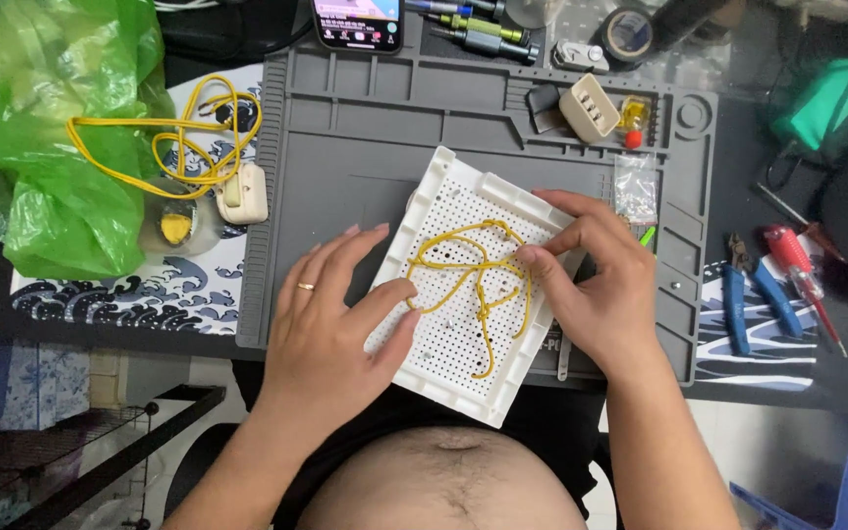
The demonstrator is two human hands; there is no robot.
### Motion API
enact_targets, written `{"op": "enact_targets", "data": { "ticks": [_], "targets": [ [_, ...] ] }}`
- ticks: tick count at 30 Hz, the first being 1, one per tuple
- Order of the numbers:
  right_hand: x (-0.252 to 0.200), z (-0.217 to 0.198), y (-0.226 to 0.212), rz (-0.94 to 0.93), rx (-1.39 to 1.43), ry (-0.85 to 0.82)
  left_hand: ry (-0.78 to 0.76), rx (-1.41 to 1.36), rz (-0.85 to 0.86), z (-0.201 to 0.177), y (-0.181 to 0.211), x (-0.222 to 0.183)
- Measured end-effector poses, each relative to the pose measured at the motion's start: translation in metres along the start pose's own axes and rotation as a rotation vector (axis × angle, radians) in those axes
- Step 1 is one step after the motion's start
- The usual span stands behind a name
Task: Threading and routing yellow electrical wire through a perforated plastic panel as part of an assembly or repair task.
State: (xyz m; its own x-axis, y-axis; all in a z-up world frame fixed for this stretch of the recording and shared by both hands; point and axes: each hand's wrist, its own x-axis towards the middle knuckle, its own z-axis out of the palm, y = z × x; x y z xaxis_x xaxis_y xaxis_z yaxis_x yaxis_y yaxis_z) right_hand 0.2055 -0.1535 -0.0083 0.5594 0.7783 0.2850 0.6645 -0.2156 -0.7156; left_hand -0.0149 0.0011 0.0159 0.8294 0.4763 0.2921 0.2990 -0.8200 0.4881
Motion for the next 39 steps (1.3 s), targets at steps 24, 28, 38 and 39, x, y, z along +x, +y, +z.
{"op": "enact_targets", "data": {
  "ticks": [24, 28, 38, 39],
  "targets": [
    [-0.001, 0.006, 0.004, 0.054, 0.057, 0.065, 0.004, 0.093, 0.154, -0.017, -0.021, -0.028],
    [-0.004, 0.007, 0.002, 0.086, -0.04, 0.078, 0.09, 0.116, 0.27, -0.014, -0.023, -0.034],
    [0.0, -0.003, -0.011, 0.313, -0.013, -0.015, -0.064, 0.128, 0.196, -0.019, -0.03, -0.047],
    [-0.001, -0.005, -0.012, 0.312, -0.013, -0.019, -0.064, 0.128, 0.192, -0.019, -0.031, -0.048]
  ]
}}
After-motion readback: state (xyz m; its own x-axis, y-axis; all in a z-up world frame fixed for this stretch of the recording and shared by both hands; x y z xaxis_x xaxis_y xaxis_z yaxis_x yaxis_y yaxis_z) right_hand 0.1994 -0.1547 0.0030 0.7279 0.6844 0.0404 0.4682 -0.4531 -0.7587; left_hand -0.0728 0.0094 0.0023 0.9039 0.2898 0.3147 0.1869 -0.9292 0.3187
